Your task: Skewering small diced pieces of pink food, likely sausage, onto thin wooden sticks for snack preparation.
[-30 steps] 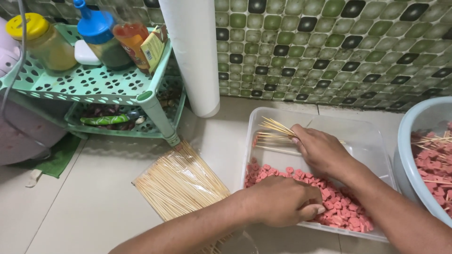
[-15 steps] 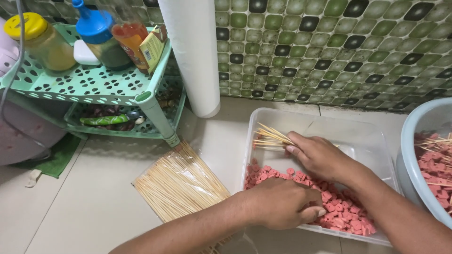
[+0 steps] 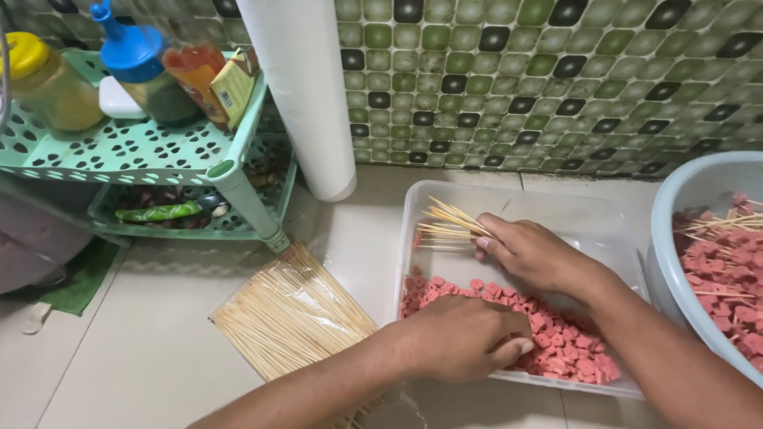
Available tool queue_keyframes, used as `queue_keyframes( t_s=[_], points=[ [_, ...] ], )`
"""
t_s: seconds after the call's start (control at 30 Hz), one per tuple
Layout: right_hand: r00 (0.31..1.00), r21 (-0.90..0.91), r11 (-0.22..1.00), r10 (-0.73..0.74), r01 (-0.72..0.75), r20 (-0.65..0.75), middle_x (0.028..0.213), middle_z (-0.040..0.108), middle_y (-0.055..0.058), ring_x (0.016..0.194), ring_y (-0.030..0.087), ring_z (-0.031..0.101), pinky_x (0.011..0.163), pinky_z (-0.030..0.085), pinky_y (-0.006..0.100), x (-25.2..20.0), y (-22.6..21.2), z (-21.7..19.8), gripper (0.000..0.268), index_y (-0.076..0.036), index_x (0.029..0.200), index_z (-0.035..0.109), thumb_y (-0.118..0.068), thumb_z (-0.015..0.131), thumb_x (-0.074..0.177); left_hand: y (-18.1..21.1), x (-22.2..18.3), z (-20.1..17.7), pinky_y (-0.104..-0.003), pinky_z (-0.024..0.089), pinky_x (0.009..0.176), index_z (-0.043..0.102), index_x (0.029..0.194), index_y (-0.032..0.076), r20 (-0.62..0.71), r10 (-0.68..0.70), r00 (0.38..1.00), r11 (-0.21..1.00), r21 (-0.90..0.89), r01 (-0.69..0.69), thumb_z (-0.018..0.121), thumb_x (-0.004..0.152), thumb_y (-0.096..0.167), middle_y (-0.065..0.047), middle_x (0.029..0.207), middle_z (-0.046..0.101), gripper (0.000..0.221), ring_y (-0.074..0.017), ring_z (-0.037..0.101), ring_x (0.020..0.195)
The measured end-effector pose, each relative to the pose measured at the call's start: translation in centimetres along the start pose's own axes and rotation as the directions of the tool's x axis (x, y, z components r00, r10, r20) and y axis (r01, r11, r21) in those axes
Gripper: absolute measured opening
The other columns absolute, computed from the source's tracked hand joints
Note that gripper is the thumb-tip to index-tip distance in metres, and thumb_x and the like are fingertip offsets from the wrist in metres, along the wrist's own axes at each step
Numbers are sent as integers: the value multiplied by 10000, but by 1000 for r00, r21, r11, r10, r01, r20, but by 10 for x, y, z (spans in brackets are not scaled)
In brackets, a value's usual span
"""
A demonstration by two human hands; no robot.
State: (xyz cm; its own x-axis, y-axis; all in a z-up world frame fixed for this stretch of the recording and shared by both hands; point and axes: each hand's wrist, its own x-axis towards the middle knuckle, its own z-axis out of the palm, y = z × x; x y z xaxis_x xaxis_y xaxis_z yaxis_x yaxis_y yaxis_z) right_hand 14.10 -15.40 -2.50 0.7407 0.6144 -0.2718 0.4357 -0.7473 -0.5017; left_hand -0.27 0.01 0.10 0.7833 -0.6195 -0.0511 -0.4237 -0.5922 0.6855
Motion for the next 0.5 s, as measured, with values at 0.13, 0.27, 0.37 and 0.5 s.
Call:
queue_keyframes(
  t_s=[0.13,0.27,0.37,0.5],
  points=[
    [1000,-10,1000,17,-17,3,994,835,-38,728,190,725,679,546,395,-3,-5,-4,148,-159,1059,596,-247,483,1018,-1,2,2,-493,525,834,659,1024,96,-2,18,1000,1000,17,-18,397,1029,265,-84,1067,743,312,-337,694,929],
    [997,88,994,-53,57,-49,878,802,-19,732,166,724,690,556,355,-2,3,-7,176,-137,1003,625,-226,473,1013,-2,0,2,-485,525,809,672,1084,122,-45,1,999,1000,19,0,458,1006,275,-84,1091,736,274,-335,692,931],
    [986,144,980,-116,134,-123,797,746,-7,673,169,647,666,519,339,-8,12,-17,158,-109,989,616,-211,495,999,-15,8,7,-488,517,745,669,1104,160,-207,71,976,993,109,-49,562,944,218,-98,1044,716,202,-338,684,865],
    [998,60,997,-42,44,-37,676,703,87,700,320,663,729,541,461,-46,-27,-43,180,-154,899,569,-219,461,1026,-41,19,1,-471,573,700,639,1087,195,-335,158,929,902,433,2,618,960,231,-42,1008,682,133,-309,714,915]
  ],
)
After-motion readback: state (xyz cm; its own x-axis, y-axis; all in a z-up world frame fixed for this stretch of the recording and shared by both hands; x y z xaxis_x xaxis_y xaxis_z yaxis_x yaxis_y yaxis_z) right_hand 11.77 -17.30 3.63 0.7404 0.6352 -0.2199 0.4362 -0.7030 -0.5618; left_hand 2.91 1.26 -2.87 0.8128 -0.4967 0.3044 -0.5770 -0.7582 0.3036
